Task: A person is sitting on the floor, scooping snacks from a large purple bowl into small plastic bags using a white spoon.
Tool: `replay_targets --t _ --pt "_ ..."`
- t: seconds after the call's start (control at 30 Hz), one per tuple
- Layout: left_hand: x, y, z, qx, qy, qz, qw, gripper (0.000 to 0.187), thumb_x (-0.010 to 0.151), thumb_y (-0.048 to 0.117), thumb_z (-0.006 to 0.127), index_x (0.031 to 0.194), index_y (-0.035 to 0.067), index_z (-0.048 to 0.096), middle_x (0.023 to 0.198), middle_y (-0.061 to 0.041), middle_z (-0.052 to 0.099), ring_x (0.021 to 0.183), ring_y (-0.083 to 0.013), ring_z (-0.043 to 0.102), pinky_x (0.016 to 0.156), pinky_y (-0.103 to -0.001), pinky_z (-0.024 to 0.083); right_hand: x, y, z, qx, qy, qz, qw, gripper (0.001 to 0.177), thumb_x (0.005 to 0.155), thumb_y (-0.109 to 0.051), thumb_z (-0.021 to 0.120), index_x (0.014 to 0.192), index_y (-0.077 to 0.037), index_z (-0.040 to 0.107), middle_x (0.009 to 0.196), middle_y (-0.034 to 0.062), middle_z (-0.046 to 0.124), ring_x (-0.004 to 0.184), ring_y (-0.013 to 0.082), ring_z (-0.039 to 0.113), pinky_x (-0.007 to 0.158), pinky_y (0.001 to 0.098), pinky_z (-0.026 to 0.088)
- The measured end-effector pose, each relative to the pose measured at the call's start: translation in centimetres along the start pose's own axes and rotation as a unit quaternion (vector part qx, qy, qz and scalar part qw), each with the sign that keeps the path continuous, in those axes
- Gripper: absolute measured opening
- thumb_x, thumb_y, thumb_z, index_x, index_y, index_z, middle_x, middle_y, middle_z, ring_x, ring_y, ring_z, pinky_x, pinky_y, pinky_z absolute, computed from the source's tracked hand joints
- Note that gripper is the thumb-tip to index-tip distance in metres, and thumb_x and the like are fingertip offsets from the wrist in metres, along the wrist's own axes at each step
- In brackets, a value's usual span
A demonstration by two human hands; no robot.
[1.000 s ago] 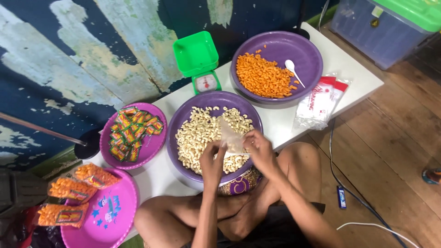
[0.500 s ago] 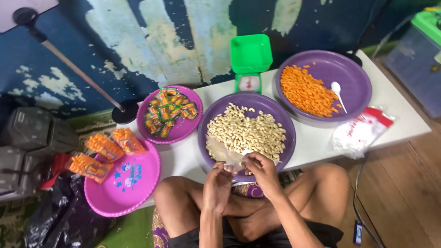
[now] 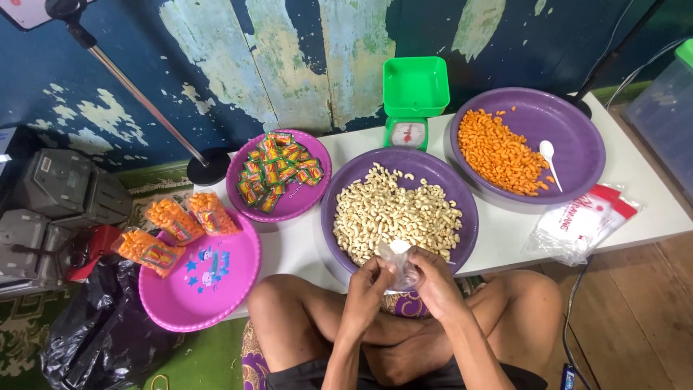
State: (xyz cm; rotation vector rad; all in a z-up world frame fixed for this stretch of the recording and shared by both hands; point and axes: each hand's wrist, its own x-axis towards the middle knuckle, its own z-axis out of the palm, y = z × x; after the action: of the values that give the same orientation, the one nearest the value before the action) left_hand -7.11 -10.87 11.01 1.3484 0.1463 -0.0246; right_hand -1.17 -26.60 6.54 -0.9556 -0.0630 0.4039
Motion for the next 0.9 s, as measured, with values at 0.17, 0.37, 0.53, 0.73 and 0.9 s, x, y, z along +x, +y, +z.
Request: replay_targets --t 0.17,0.37,0.53,0.73,0.9 --pt "0.3 -0.6 -0.1 -0.244 0.059 -0.109 0.962 0.033 0.103 0.024 0.054 0.102 -0.005 0.07 0.095 -0.014 0.068 0.087 -0.0189 0.061 0.093 -0.036 0.051 0.1 0.4 -0.3 0.129 0.035 0.067 0.989 0.007 0.085 -0.013 0.073 0.081 -0.007 0.07 0.084 0.0104 0.067 0.08 0.0234 0.062 0.082 0.0421 0.053" --pt "0.1 -1.2 -1.4 -0.334 0.004 -0.09 0.938 0.027 0.101 0.03 0.056 0.092 0.005 0.062 0.087 -0.009 0.063 0.081 -0.0178 0.058 0.09 -0.036 0.046 0.7 0.6 0.3 0.192 0.063 0.106 0.974 0.01 0.083 -0.012 0.074 0.084 -0.007 0.065 0.088 0.0117 0.068 0.084 0.0249 0.063 0.084 0.0414 0.053" --pt "0.1 -2.7 -1.6 -0.141 -0.057 -0.101 0.983 0.032 0.102 0.029 0.057 0.098 0.002 0.075 0.098 -0.012 0.074 0.094 -0.0195 0.064 0.103 -0.039 0.046 0.2 -0.1 1.1 0.118 0.076 0.123 0.982 0.02 0.088 -0.016 0.071 0.098 0.001 0.067 0.108 0.0222 0.065 0.096 0.0291 0.061 0.082 0.0415 0.055" --pt "-0.2 -2.4 -0.7 -0.169 0.034 -0.097 0.98 0.034 0.101 0.027 0.058 0.1 -0.003 0.072 0.089 -0.013 0.066 0.086 -0.0189 0.057 0.095 -0.036 0.048 -0.6 -1.1 1.0 0.097 -0.007 0.09 0.991 0.014 0.094 -0.015 0.069 0.091 -0.001 0.071 0.089 0.0139 0.072 0.079 0.0207 0.067 0.077 0.0367 0.054" --pt "-0.7 -1.4 -0.5 -0.179 -0.011 -0.054 0.982 0.012 0.102 0.013 0.059 0.104 0.002 0.062 0.097 -0.007 0.061 0.092 -0.0128 0.052 0.092 -0.028 0.041 -0.7 -1.6 -0.4 0.119 0.036 0.095 0.988 0.015 0.086 -0.018 0.076 0.089 -0.004 0.072 0.081 0.0088 0.071 0.078 0.0205 0.066 0.087 0.039 0.05"
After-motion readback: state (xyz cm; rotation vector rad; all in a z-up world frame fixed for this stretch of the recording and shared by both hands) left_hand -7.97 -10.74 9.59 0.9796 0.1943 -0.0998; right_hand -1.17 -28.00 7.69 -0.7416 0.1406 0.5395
